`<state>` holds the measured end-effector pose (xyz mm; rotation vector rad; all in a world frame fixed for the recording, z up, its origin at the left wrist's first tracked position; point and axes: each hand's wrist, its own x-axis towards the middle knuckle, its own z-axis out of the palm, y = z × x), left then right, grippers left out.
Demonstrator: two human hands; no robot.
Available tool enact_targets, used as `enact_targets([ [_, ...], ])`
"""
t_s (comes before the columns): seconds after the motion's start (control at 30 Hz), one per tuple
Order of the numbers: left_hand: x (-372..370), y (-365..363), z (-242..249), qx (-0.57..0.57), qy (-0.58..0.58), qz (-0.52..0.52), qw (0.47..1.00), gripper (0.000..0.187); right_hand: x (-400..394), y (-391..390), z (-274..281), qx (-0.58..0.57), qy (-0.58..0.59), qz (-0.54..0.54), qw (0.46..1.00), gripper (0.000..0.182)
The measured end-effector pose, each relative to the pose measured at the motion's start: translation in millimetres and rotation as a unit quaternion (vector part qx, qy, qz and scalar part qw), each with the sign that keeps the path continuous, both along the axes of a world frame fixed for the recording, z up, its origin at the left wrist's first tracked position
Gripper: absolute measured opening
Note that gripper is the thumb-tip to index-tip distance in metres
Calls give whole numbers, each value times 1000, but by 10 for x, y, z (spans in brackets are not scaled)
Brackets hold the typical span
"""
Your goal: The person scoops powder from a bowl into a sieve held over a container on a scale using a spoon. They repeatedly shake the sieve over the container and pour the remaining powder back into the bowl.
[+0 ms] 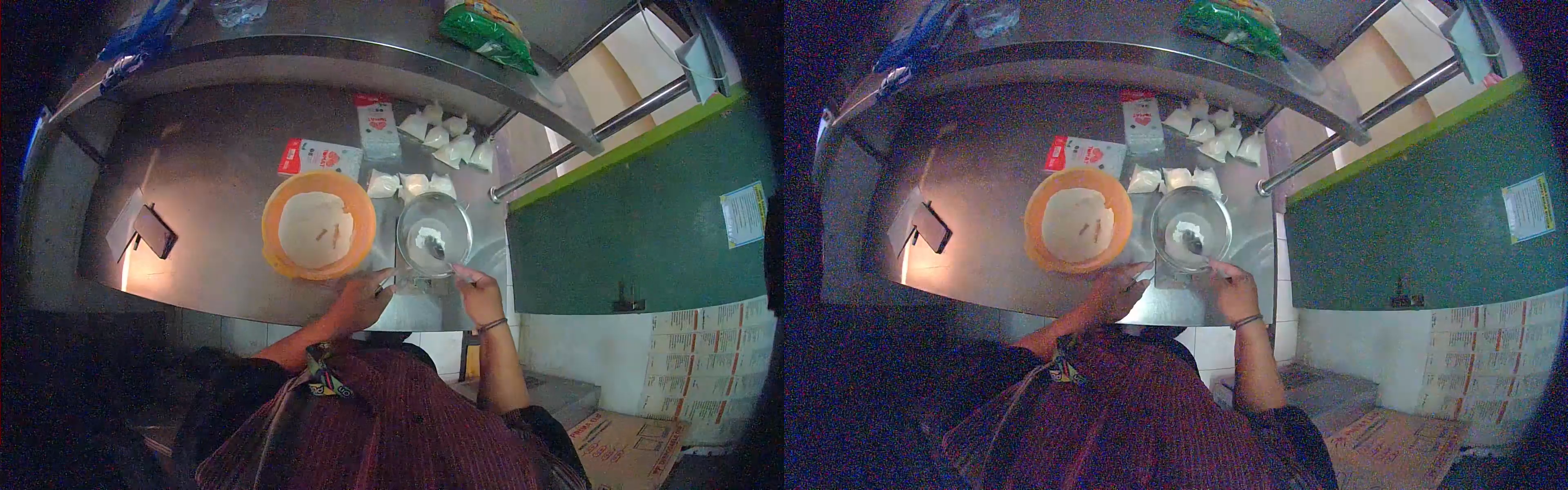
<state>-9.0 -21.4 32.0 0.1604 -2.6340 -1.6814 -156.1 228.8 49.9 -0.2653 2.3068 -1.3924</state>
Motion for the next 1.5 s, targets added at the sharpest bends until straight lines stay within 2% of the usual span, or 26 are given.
enact_targets([
  [0.07, 13, 27, -122, 4, 35, 6, 999, 42, -8, 36, 64, 107, 108, 52, 987, 30],
  [0.17, 24, 30, -11, 1, 34, 20, 999, 42, 67, -80, 206, 147, 128, 97, 976, 28],
  [0.3, 29, -23, 194, -1, -35, -6, 999, 42, 17, -21, 167, 54, 155, 107, 981, 27],
  [0.4, 60, 3, 181, 32, -9, 19, 999, 42, 17, -7, 222, 40, 133, 54, 989, 27],
  [0.47, 41, 2, 72, 13, 31, 20, 999, 41, 22, -46, 321, 34, 14, -39, 999, 28],
  [0.5, 34, 10, 11, 13, 32, 20, 999, 41, 1, -50, 259, 34, 15, -39, 999, 28],
  [0.57, 27, 43, -98, 2, 70, 31, 997, 41, -45, -67, 84, -38, 11, -75, 996, 28],
  [0.7, 6, 65, -119, -5, 105, 15, 994, 40, -35, -180, 113, -56, -73, -92, 991, 29],
  [0.77, -13, 34, -106, -25, 55, 5, 998, 41, -45, -141, 90, -56, -98, -23, 993, 28],
  [0.8, -20, 14, -78, -25, 56, 5, 998, 41, -58, -96, 104, -56, -97, -22, 994, 28],
  [0.87, -18, -21, -28, 25, 21, 13, 999, 43, -93, -10, 128, 63, -13, 35, 997, 27],
  [0.9, -6, -28, 8, 25, 20, 14, 999, 43, -104, -15, 110, 64, -14, 36, 997, 27],
  [0.97, 17, -22, 68, 27, -32, 2, 999, 43, -115, -6, 66, 90, 142, 79, 983, 27],
  [1.1, 0, -24, 89, 15, -60, -8, 998, 43, -63, -117, 83, 157, 152, 91, 971, 27],
  [1.17, 8, -32, 66, 10, 25, 10, 1000, 43, -75, -31, 20, 108, 150, 115, 976, 26],
  [1.27, 37, -7, -183, -25, 92, 7, 995, 43, -104, -8, 134, 130, 156, 89, 975, 27],
  [1.4, 23, 28, -74, 17, 44, 17, 999, 43, -133, -57, -6, 110, 115, 76, 984, 26],
  [1.47, 10, -34, 91, 20, -28, 8, 999, 45, -102, -64, 30, 77, 145, 127, 978, 26],
  [1.5, 20, -43, 77, 20, -28, 11, 999, 45, -102, -40, 41, 77, 145, 130, 978, 26],
])
